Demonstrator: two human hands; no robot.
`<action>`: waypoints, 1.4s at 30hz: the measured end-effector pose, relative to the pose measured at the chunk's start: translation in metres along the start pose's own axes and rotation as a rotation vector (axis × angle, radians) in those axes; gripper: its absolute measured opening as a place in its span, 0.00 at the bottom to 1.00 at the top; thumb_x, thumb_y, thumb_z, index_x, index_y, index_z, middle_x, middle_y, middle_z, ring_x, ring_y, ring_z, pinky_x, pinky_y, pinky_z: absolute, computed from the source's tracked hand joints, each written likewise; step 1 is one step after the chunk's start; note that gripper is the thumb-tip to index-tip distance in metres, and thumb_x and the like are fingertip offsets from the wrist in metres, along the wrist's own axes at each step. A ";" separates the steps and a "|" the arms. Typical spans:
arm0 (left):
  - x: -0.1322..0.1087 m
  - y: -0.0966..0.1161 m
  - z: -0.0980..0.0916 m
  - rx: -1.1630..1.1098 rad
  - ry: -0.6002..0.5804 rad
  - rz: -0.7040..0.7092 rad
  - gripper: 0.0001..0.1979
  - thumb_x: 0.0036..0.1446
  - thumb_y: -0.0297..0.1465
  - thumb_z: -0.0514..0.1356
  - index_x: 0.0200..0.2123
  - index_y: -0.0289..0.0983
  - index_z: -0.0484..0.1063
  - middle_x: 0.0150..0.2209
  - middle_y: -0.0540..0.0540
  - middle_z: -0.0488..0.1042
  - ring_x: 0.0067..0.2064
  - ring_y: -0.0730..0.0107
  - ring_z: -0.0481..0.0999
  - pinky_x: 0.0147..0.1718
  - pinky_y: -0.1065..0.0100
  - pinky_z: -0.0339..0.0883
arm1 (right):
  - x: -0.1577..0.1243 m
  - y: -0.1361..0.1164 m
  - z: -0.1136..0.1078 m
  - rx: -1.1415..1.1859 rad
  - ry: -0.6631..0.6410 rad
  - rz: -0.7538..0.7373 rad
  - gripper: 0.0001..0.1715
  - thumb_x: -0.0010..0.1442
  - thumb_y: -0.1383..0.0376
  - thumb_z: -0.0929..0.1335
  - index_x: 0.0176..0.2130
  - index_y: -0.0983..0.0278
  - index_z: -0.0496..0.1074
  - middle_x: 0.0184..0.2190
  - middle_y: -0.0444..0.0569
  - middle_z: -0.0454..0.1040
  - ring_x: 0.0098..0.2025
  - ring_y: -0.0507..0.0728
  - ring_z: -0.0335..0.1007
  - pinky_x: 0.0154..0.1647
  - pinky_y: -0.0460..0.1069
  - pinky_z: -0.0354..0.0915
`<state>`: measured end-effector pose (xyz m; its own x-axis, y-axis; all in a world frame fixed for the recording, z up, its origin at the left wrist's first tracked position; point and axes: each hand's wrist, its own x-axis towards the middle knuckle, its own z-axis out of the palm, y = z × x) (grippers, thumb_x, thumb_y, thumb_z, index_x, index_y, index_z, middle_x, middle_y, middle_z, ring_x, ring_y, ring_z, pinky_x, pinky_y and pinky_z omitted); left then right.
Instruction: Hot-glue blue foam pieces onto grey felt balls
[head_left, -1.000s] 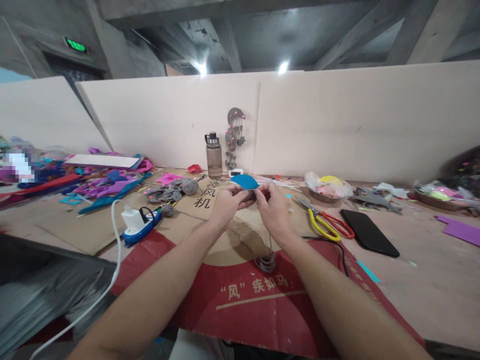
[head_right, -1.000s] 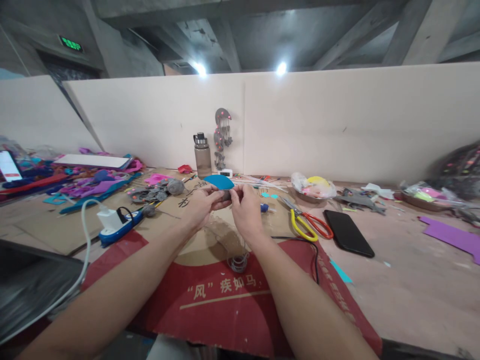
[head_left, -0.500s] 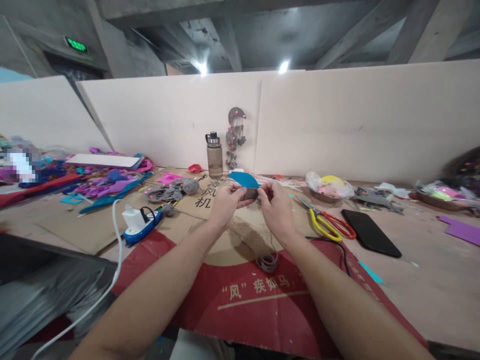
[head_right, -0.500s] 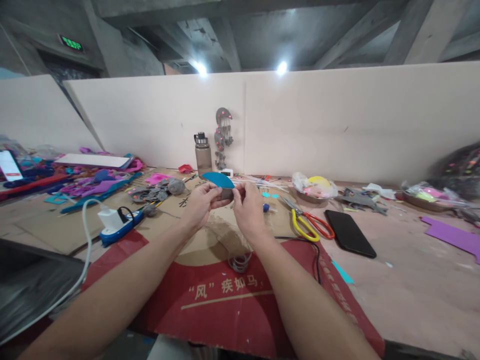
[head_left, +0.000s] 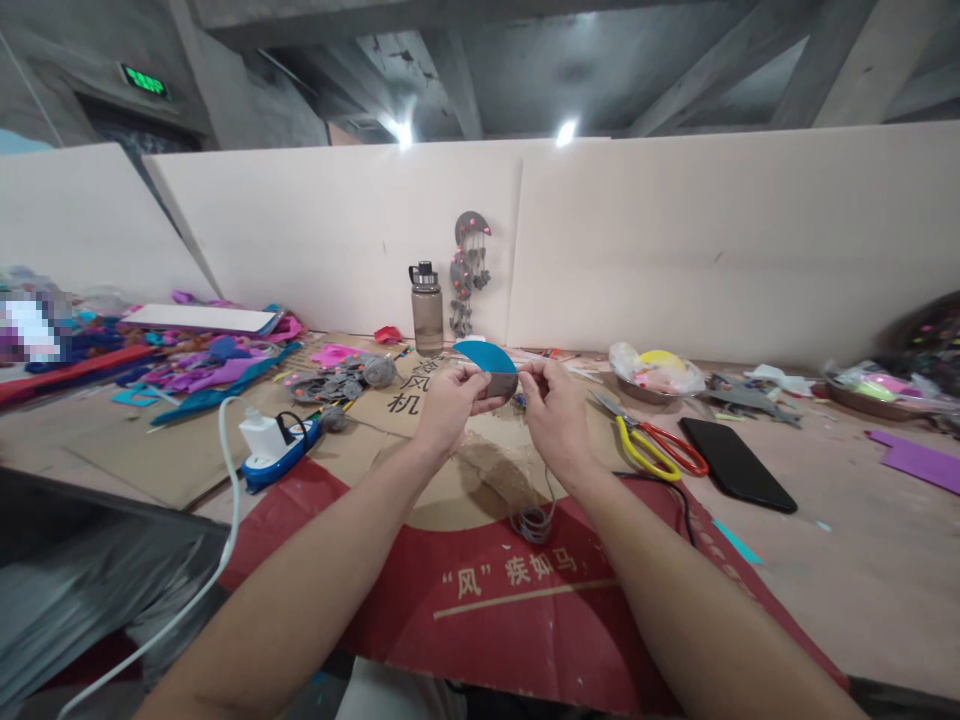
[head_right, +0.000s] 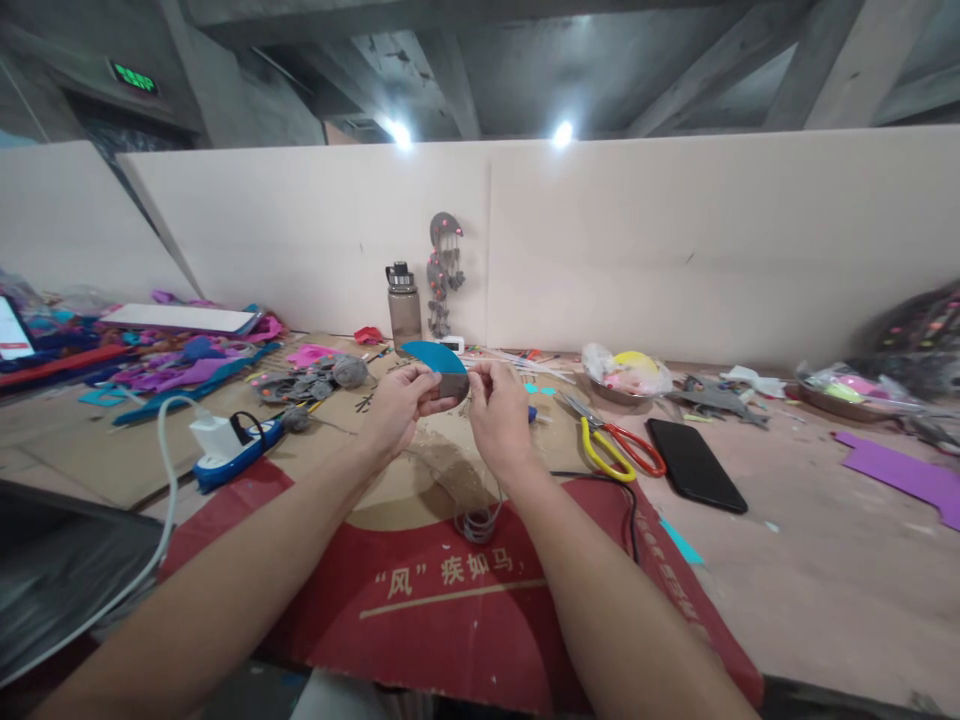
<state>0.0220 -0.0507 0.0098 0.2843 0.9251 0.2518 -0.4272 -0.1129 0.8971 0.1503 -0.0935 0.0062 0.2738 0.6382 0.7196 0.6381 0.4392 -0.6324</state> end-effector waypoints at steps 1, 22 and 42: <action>0.000 0.000 0.000 -0.001 -0.002 0.000 0.11 0.44 0.31 0.64 0.24 0.34 0.63 0.25 0.51 0.68 0.30 0.75 0.73 0.39 0.61 0.75 | 0.000 0.001 0.000 0.004 -0.002 0.004 0.07 0.58 0.64 0.61 0.34 0.63 0.67 0.32 0.48 0.70 0.34 0.55 0.63 0.38 0.50 0.59; 0.016 0.002 -0.020 -0.103 -0.119 -0.141 0.08 0.43 0.27 0.62 0.30 0.32 0.70 0.28 0.47 0.75 0.28 0.74 0.74 0.26 0.72 0.71 | 0.010 -0.002 -0.002 0.804 -0.356 0.487 0.19 0.42 0.53 0.73 0.24 0.63 0.64 0.20 0.37 0.55 0.21 0.46 0.45 0.21 0.45 0.45; 0.022 -0.011 -0.024 -0.131 -0.088 -0.206 0.03 0.49 0.24 0.62 0.29 0.29 0.74 0.30 0.44 0.77 0.28 0.76 0.75 0.27 0.75 0.73 | 0.006 0.014 0.010 0.843 -0.268 0.554 0.21 0.41 0.55 0.74 0.23 0.64 0.63 0.18 0.36 0.54 0.19 0.44 0.44 0.19 0.44 0.42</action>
<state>0.0123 -0.0207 -0.0028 0.4483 0.8877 0.1046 -0.4583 0.1279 0.8795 0.1537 -0.0775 -0.0013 0.1409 0.9591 0.2453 -0.2655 0.2753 -0.9240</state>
